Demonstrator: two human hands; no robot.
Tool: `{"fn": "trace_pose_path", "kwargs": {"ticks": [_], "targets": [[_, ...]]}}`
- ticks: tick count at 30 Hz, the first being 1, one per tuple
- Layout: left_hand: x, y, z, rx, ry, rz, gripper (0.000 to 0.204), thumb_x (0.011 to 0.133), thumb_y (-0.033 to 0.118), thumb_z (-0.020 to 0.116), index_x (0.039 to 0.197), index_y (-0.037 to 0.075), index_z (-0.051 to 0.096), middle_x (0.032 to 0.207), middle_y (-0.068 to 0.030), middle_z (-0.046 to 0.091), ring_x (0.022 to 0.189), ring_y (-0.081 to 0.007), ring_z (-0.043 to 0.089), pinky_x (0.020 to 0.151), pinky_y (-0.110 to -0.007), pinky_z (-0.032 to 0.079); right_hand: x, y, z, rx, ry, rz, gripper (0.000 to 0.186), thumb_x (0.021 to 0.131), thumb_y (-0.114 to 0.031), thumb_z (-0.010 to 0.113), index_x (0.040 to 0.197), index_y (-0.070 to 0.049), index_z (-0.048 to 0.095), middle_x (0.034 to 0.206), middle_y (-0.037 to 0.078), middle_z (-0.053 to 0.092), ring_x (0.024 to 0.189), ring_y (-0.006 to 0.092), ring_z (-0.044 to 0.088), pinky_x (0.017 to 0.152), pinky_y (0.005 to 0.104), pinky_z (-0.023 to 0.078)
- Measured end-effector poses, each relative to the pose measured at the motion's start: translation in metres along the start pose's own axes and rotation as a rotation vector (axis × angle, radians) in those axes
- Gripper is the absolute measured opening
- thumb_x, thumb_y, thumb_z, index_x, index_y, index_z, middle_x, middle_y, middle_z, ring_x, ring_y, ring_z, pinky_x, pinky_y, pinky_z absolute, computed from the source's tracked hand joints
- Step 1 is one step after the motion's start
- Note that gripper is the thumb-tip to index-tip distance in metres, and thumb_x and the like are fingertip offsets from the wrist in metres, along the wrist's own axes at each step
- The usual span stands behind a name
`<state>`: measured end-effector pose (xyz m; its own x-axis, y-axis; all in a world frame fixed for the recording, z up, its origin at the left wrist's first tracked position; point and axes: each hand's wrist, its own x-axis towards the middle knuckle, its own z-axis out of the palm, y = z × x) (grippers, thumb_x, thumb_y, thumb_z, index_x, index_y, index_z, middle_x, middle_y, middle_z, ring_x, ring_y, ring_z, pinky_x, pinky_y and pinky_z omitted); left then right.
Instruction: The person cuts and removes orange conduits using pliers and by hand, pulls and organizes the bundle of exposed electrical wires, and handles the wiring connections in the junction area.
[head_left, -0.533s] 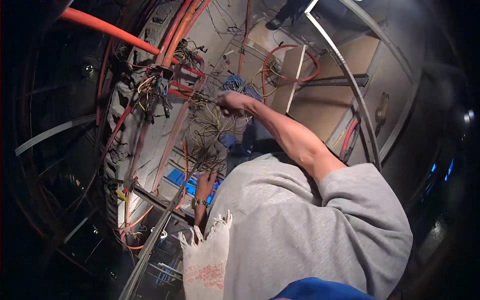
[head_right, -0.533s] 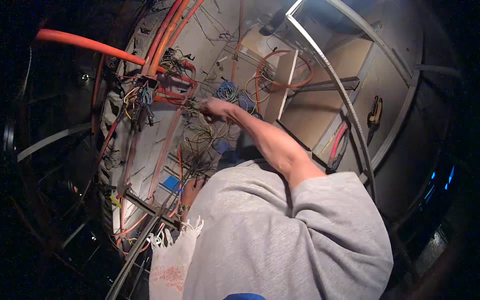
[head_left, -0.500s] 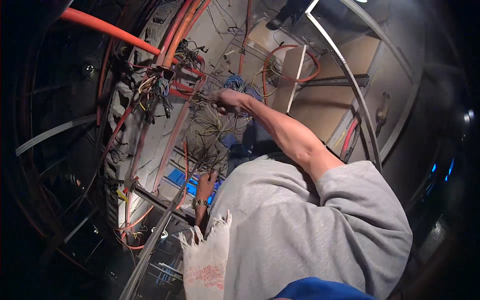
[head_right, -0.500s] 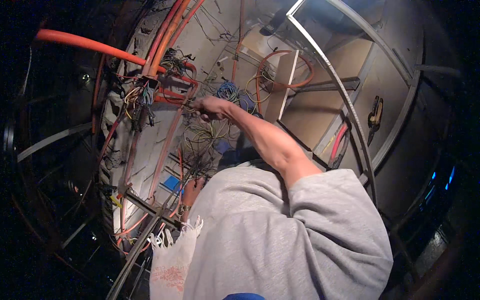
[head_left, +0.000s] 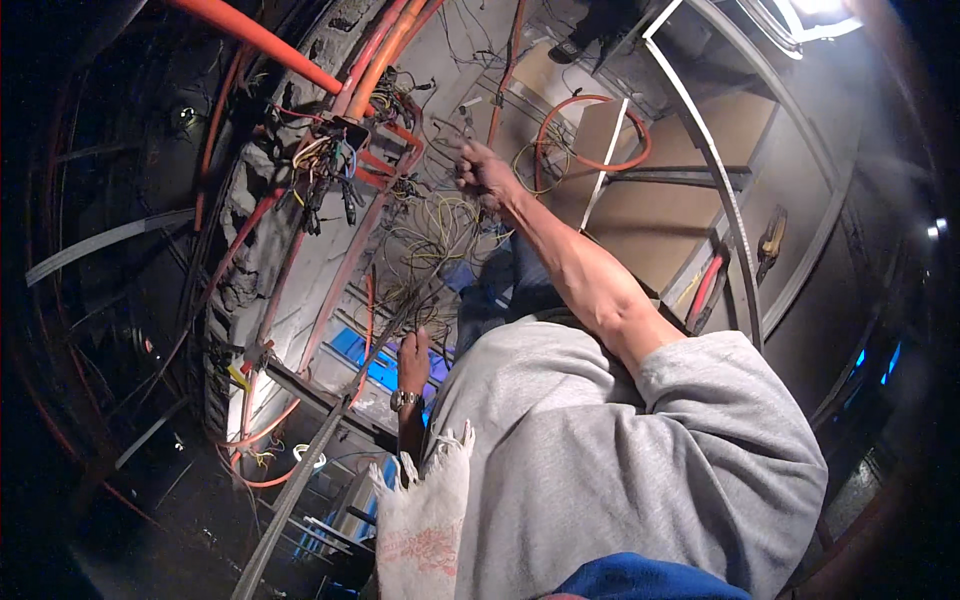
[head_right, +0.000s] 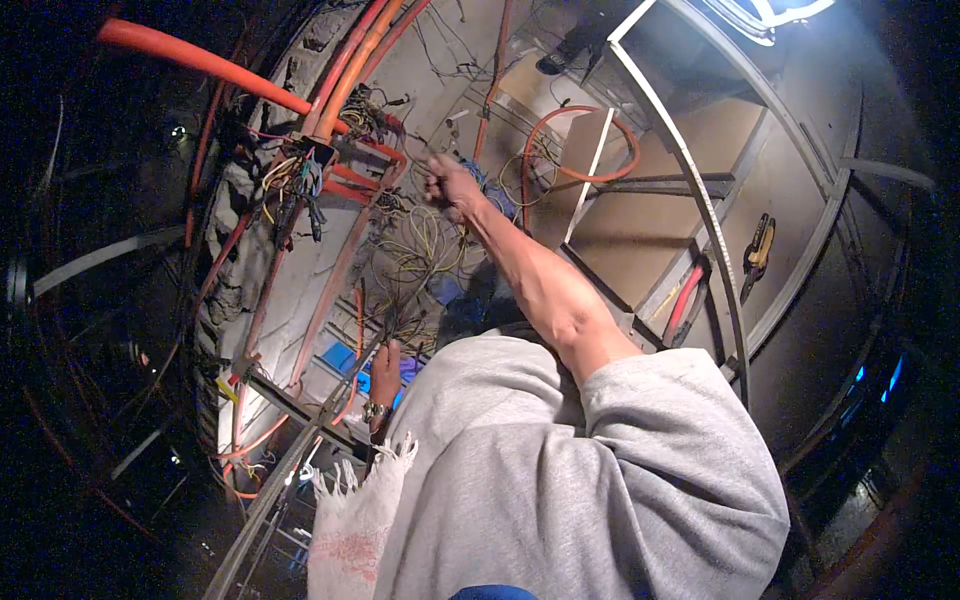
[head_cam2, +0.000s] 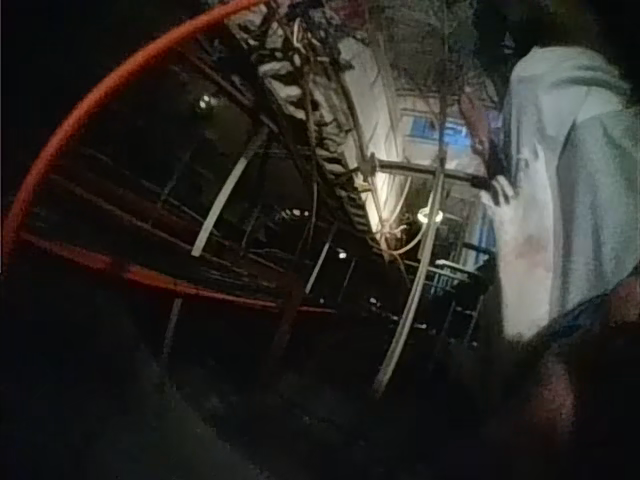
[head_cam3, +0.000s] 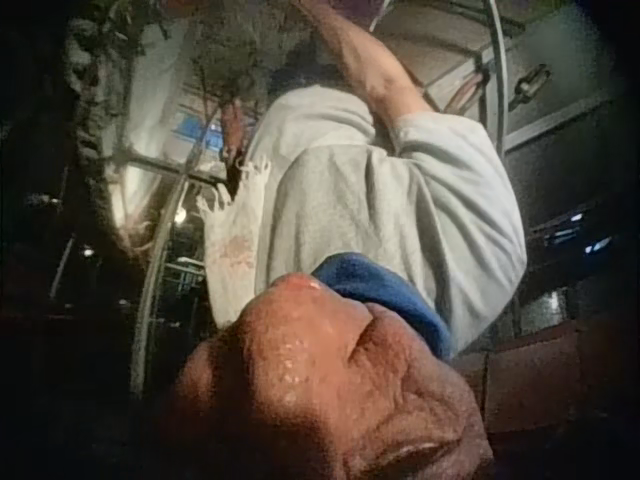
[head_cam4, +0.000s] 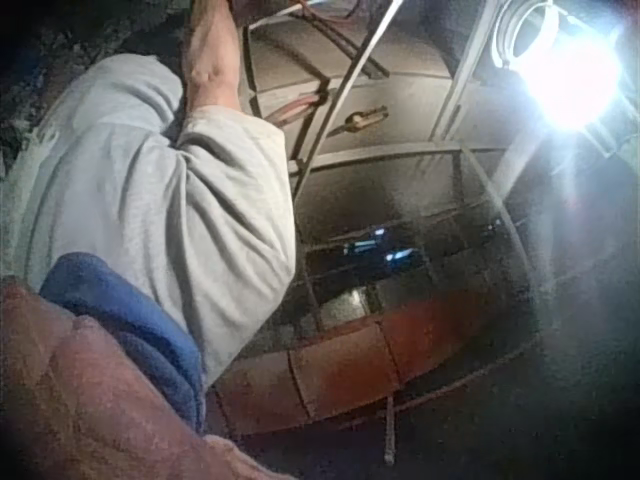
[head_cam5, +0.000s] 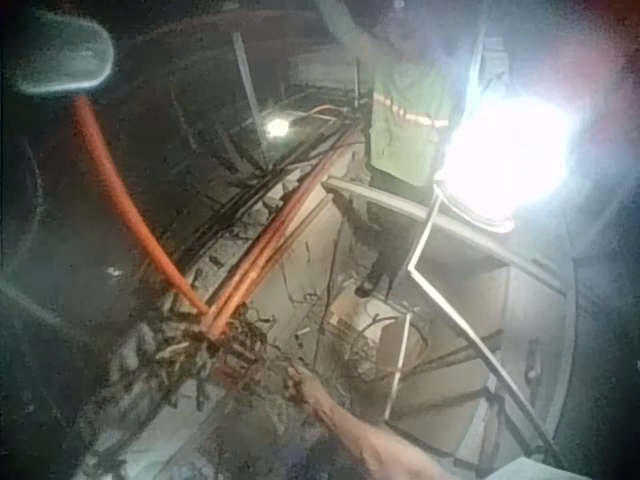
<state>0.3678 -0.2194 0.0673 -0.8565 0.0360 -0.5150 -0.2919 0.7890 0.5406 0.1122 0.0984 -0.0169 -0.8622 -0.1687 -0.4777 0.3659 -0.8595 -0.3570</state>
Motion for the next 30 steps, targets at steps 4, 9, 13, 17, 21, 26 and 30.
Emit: {"fn": "trace_pose_path", "kwargs": {"ticks": [4, 9, 13, 17, 21, 26, 30], "targets": [[0.011, -0.032, -0.001, 0.004, -0.015, 0.043, 0.045, 0.108, 0.038, 0.053, 0.089, -0.003, 0.059, 0.072, -0.0159, 0.057, 0.066, -0.0268, 0.056, 0.063, -0.041, 0.043, -0.009, 0.026, -0.082, -0.457, 0.623, 0.075, 0.030, 0.101, -0.031, 0.053, 0.087, -0.009, 0.066, 0.066, 0.005, 0.056, 0.057, 0.0244, 0.055, 0.052, 0.0405, 0.048], [0.006, 0.038, -0.050, -0.220, -0.060, -0.102, 0.039, 0.102, 0.036, 0.062, 0.091, -0.001, 0.068, 0.076, -0.0140, 0.067, 0.072, -0.0279, 0.064, 0.067, -0.043, 0.048, -0.050, 0.040, -0.191, -1.261, 0.623, 0.406, 0.026, 0.091, -0.025, 0.060, 0.097, -0.002, 0.071, 0.090, 0.014, 0.067, 0.084, 0.0312, 0.065, 0.068, 0.0438, 0.053], [0.023, 0.042, -0.086, 0.077, 0.118, 0.018, 0.043, 0.100, 0.039, 0.065, 0.084, -0.001, 0.070, 0.078, -0.0160, 0.069, 0.075, -0.0352, 0.064, 0.071, -0.045, 0.047, -0.044, 0.051, -0.211, -1.494, 0.578, 0.461, 0.033, 0.084, -0.019, 0.065, 0.104, 0.005, 0.074, 0.110, 0.022, 0.075, 0.106, 0.0367, 0.073, 0.080, 0.0464, 0.057], [0.011, 0.051, -0.123, 0.311, 0.321, 0.073, 0.047, 0.100, 0.042, 0.064, 0.081, -0.001, 0.069, 0.077, -0.0182, 0.067, 0.073, -0.0409, 0.058, 0.071, -0.048, 0.045, -0.018, 0.105, -0.134, -1.928, 0.168, 0.452, 0.036, 0.080, -0.034, 0.076, 0.098, -0.003, 0.076, 0.095, 0.019, 0.075, 0.087, 0.0326, 0.074, 0.072, 0.0444, 0.057], [0.044, 0.033, -0.165, 0.255, 0.684, -0.128, 0.045, 0.102, 0.040, 0.063, 0.092, -0.003, 0.069, 0.074, -0.0203, 0.065, 0.072, -0.0424, 0.057, 0.071, -0.051, 0.044, 0.008, 0.225, -0.087, -1.675, -1.007, -0.679, 0.029, 0.073, -0.026, 0.083, 0.086, -0.004, 0.069, 0.089, 0.017, 0.069, 0.084, 0.0371, 0.067, 0.072, 0.0469, 0.055], [0.040, -0.022, -0.187, 0.164, 1.084, -0.135, 0.048, 0.103, 0.038, 0.061, 0.099, -0.010, 0.066, 0.085, -0.0259, 0.066, 0.077, -0.0426, 0.059, 0.073, -0.050, 0.045, -0.069, 0.296, 0.078, -0.699, -1.489, 0.052, 0.045, 0.078, -0.017, 0.081, 0.117, 0.000, 0.066, 0.103, 0.020, 0.070, 0.092, 0.0379, 0.067, 0.077, 0.0472, 0.056], [0.032, 0.004, -0.188, 0.277, 1.093, -0.241, 0.050, 0.102, 0.036, 0.062, 0.104, -0.013, 0.066, 0.104, -0.0279, 0.068, 0.098, -0.0438, 0.060, 0.091, -0.052, 0.042, -0.062, 0.294, 0.050, -0.854, -1.379, -0.063, 0.043, 0.080, -0.022, 0.078, 0.115, -0.003, 0.064, 0.101, 0.015, 0.070, 0.085, 0.0323, 0.068, 0.074, 0.0447, 0.057]]}}
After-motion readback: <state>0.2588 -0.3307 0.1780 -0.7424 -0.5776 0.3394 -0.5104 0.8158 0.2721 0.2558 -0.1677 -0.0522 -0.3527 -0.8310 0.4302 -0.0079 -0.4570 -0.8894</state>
